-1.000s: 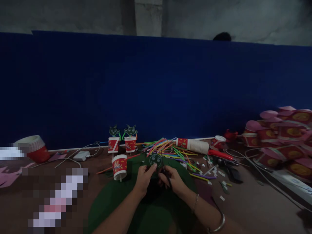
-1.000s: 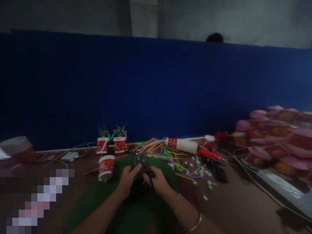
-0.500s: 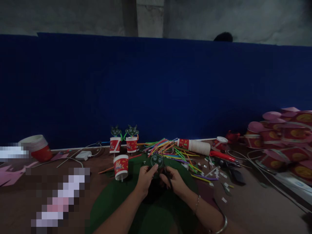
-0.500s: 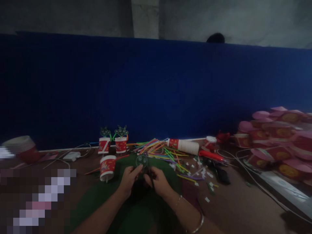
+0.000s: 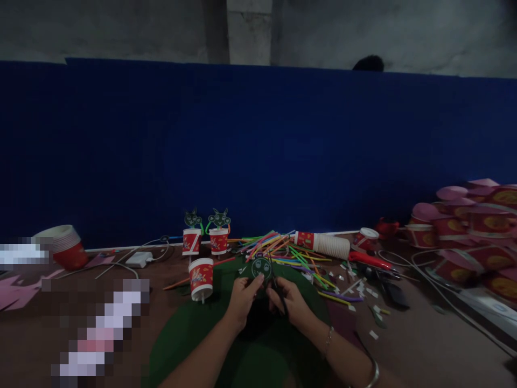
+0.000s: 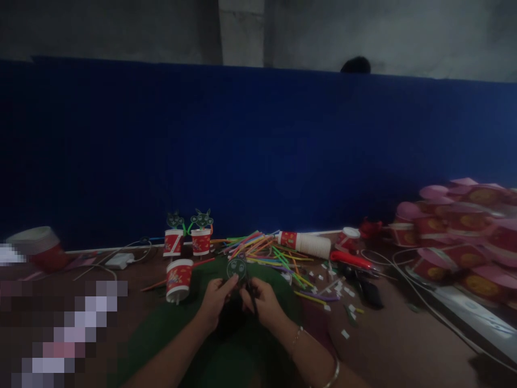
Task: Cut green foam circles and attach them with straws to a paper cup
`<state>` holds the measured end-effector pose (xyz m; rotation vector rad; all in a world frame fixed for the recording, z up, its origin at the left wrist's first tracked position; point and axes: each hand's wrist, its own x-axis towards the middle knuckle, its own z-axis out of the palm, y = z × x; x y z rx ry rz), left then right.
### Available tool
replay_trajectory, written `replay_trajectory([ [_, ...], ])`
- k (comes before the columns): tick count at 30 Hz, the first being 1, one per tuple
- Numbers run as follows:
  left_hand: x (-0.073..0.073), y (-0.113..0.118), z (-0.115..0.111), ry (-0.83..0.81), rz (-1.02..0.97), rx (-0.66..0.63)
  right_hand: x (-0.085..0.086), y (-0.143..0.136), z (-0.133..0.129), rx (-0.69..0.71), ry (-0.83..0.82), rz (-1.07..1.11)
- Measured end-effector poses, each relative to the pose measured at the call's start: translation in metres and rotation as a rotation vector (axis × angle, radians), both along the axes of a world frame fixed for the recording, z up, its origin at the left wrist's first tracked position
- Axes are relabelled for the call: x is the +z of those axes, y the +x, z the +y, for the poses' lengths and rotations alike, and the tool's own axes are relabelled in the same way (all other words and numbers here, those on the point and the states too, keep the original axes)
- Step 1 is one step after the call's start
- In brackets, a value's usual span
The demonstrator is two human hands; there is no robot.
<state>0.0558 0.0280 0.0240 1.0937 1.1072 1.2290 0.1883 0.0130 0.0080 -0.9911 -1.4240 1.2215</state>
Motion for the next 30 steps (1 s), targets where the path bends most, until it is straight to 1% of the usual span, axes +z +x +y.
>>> replay_trajectory([
  [6, -0.0053, -0.0013, 0.0026, -0.003, 0.000, -0.023, 0.0014, 0.0012, -0.0009, 0.000, 0.057, -0.018],
  [10, -0.0032, -0.0011, 0.0023, -0.001, -0.005, -0.035, 0.0026, 0.0015, -0.0018, -0.011, 0.048, -0.018],
  [17, -0.0024, -0.0016, 0.0024, 0.015, -0.005, -0.043, -0.0030, 0.0026, 0.0010, 0.030, 0.042, 0.022],
  [25, 0.0014, -0.0004, -0.0005, 0.002, -0.037, -0.042, 0.0026, 0.0030, -0.0024, 0.032, 0.045, 0.026],
  [30, 0.0024, 0.0002, -0.0009, -0.006, -0.059, -0.065, 0.0014, 0.0026, -0.0010, 0.014, 0.066, 0.020],
])
